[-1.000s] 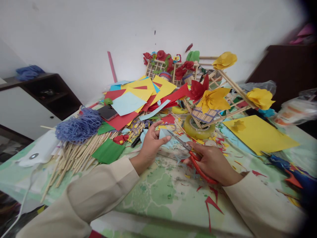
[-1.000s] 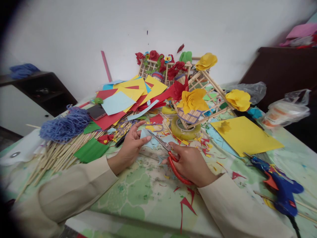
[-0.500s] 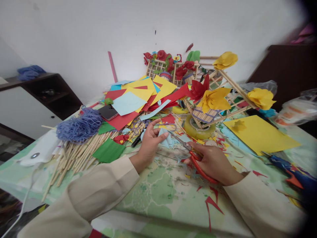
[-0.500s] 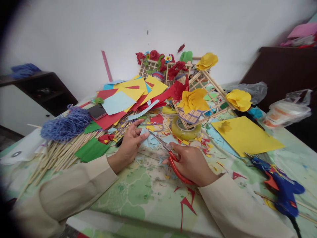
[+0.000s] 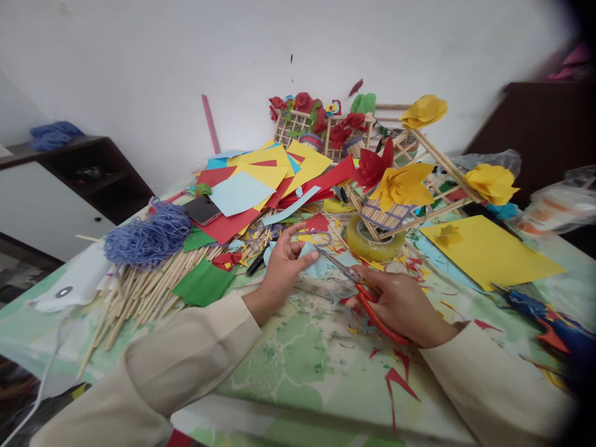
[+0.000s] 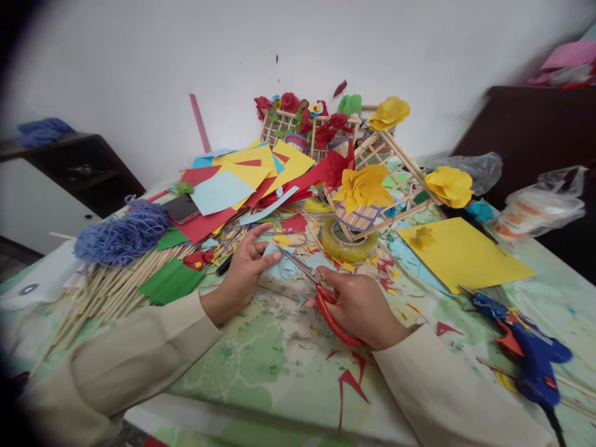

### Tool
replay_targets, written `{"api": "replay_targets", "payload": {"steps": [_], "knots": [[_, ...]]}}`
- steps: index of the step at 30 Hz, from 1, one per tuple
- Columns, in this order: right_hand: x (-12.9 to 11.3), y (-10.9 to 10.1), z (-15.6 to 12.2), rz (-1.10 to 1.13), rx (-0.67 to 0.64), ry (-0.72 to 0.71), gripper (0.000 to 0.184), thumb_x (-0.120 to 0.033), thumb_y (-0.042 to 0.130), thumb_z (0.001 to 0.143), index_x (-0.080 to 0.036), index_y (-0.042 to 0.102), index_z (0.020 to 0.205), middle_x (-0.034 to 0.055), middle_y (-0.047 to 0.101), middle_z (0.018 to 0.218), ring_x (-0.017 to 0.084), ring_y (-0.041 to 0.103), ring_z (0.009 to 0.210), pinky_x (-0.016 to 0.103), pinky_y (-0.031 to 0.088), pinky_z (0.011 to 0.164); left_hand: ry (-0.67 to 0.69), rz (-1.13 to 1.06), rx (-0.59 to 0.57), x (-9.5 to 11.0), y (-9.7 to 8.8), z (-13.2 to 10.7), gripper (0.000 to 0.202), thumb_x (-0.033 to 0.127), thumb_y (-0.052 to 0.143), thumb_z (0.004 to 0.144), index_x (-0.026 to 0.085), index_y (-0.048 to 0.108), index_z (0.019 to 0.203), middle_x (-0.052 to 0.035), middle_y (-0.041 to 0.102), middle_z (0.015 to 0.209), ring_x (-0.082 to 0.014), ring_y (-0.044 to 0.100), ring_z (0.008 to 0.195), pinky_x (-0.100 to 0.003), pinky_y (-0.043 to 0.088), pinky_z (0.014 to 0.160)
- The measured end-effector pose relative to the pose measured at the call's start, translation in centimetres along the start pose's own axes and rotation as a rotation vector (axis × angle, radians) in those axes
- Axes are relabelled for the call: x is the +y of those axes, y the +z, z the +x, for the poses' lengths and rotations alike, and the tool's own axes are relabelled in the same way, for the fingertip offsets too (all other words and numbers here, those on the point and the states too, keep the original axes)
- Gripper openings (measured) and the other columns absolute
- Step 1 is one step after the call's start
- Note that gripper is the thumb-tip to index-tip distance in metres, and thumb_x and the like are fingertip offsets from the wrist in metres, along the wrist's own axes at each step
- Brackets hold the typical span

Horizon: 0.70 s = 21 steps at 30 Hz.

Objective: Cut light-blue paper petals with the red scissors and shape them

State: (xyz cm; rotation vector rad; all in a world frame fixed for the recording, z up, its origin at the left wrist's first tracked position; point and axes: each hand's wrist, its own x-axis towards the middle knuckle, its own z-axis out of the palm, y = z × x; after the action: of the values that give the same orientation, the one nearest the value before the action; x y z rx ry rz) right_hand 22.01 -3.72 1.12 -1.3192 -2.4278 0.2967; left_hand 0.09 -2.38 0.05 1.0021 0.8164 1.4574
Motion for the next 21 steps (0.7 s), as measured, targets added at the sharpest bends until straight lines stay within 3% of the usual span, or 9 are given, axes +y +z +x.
{"api": "replay_targets", "payload": {"steps": [5,13,21], "knots": [[0.07,0.04,-0.08,-0.008,-0.004,-0.004,0.043,-0.050,0.057,0.081,-0.022,0.067,0.111,0.0038,0.069,0.067,0.019,0.062,0.063,0.025,0.037,0.055,0.014,-0.006,0.058,-0.05,-0.12,0.21,0.066,0.021,0.077,0.066,0.022,0.047,0.125,0.0030,0.064,0.078,-0.0102,0.062,0.066,-0.022,0.050,0.061],[0.26,0.08,-0.09,-0.028,-0.009,0.010,0.043,-0.049,0.057,0.081,-0.022,0.066,0.112,0.0040,0.068,0.065,0.018,0.061,0.060,0.025,0.036,0.054,0.025,0.033,0.053,-0.03,-0.22,0.24,0.065,0.023,0.078,0.066,0.023,0.048,0.123,0.0051,0.061,0.073,-0.0081,0.058,0.062,-0.020,0.046,0.058],[0.23,-0.02,-0.03,0.005,-0.042,0.023,0.049,-0.050,0.058,0.079,-0.023,0.063,0.120,0.0032,0.069,0.068,0.018,0.060,0.061,0.025,0.036,0.056,-0.013,0.081,-0.071,0.06,-0.19,-0.06,0.072,0.023,0.076,0.068,0.022,0.043,0.131,0.0034,0.065,0.074,-0.0101,0.061,0.066,-0.022,0.046,0.063]]}}
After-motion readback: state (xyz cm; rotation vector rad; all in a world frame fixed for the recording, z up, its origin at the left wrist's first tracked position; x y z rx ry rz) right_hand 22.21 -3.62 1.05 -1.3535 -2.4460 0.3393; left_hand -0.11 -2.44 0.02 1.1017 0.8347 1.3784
